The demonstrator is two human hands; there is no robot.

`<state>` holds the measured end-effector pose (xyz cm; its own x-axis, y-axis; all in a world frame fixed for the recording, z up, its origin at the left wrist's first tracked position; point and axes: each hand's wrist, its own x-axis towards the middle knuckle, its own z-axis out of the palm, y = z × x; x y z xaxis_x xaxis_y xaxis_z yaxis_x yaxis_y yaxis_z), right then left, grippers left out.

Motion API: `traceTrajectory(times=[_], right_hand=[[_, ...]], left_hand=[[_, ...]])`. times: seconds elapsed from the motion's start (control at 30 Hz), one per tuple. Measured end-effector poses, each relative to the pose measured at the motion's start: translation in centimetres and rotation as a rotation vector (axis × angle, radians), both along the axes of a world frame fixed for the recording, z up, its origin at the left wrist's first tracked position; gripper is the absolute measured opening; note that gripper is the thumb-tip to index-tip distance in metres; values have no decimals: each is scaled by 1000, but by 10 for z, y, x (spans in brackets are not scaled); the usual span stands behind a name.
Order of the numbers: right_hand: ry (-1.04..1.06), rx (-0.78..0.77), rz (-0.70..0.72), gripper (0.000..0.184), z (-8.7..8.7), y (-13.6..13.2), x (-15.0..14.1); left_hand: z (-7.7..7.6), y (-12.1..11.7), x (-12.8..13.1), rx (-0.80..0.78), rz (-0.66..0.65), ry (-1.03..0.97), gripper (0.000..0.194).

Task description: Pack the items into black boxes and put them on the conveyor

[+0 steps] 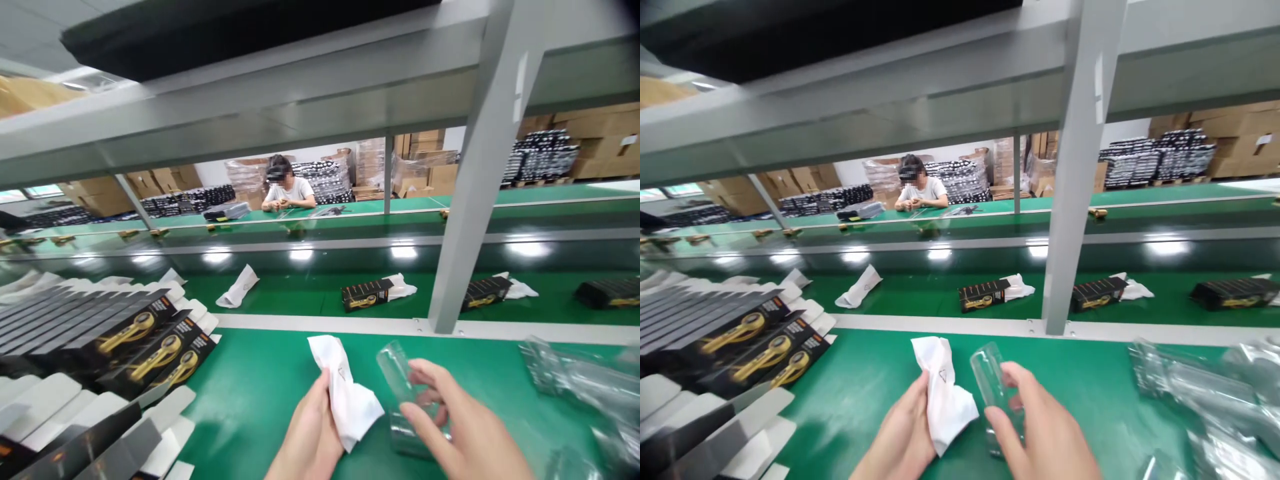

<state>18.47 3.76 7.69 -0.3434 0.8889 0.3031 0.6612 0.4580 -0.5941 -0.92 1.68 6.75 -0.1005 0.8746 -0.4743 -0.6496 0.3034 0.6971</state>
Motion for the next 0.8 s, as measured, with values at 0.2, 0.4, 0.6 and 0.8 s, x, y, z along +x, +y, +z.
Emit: traceTrajectory(times=[0.2, 0.4, 0.6, 0.8], right_hand=[[-110, 350, 148, 32, -23, -17, -45], [-203, 500, 84, 31, -41, -24, -45], [-258, 558, 31, 34, -40, -31, -39], [-65, 379, 36, 51, -28, -35, -31]], left_hand=[[-10, -16, 15, 62, 13, -193, 17], [-8, -20, 18, 209, -130, -501, 27], [-21, -28, 20, 258, -11, -250, 54], [-17, -35, 27, 285, -50, -159, 63]])
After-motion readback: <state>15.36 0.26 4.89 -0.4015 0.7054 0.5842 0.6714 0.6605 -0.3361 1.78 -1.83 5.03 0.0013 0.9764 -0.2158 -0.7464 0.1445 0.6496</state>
